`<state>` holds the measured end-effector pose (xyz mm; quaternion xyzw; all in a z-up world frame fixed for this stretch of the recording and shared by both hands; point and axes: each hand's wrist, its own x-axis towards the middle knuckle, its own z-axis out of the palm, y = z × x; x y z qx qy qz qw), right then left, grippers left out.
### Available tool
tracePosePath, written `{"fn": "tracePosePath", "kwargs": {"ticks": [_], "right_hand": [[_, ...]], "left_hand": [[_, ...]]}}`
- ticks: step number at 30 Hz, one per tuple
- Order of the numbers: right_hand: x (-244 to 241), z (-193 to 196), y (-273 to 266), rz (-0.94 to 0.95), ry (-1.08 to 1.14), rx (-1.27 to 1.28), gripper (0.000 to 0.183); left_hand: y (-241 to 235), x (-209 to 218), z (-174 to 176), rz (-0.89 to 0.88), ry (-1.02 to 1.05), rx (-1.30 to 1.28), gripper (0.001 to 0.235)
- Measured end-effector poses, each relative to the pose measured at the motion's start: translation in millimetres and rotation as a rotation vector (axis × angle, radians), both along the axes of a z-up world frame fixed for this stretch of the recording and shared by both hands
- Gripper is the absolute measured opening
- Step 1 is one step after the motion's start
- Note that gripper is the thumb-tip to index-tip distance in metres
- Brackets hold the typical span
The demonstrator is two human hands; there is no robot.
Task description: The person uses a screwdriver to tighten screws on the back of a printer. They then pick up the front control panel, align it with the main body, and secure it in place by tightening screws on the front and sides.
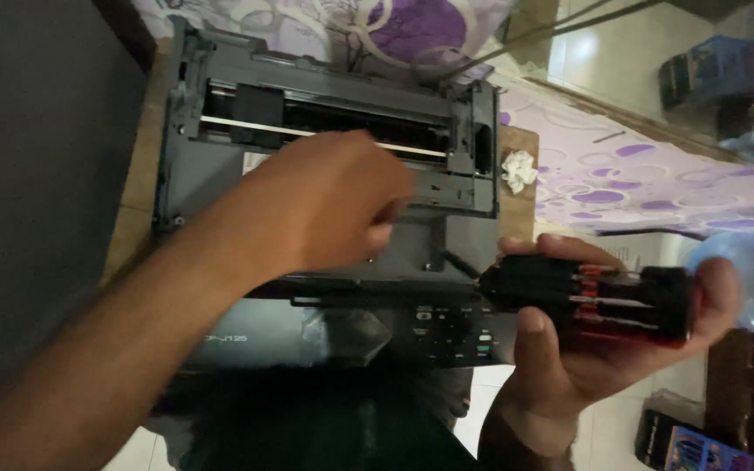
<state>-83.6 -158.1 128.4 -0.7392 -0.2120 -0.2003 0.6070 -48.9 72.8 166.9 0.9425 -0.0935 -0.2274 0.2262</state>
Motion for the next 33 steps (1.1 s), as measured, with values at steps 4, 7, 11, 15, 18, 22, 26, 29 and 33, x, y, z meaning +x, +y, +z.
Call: {"fn": "tracePosePath", "kwargs": {"ticks": [4, 7, 11, 15, 18, 22, 26, 29, 33], "right_hand": [[4.7, -13.1, 7.4, 0.000, 0.214, 0.246, 0.104], [16.1, -24.3, 12.1, 0.154, 0.217, 0.424, 0.111], [24.6, -30.4, 18.1, 0.251, 0.226, 0.399, 0.108], [25.8, -35.1, 10.3, 0.377, 0.264, 0.298, 0.106], [25.5, -43.7, 8.6, 0.487, 0.255, 0.404, 0.091], [27.5, -42.9, 7.0, 0.532, 0.140, 0.341, 0.081], [25.5, -40.9, 5.8, 0.610, 0.007, 0.203, 0.074], [22.0, -38.1, 6.6, 0.619, 0.109, 0.182, 0.073], [20.7, -40.7, 11.4, 0.680, 0.299, 0.190, 0.073]], "left_hand": [[11.1, -39.9, -20.5, 0.178, 0.079, -0.149, 0.005], [6.0, -54.5, -70.2, 0.181, -0.019, -0.461, 0.056], [-6.1, -50.0, -90.2, 0.241, 0.061, -0.401, 0.064], [-6.9, -37.3, -81.0, 0.440, 0.246, -0.463, 0.036], [-6.8, -36.8, -95.4, 0.390, 0.151, -0.474, 0.041], [-9.8, -39.8, -90.3, 0.447, 0.091, -0.421, 0.015], [-8.9, -40.1, -91.4, 0.444, 0.155, -0.429, 0.021], [-7.5, -47.2, -122.0, 0.283, -0.125, -0.500, 0.021], [-7.5, -53.6, -137.7, 0.128, -0.335, -0.596, 0.015]]}}
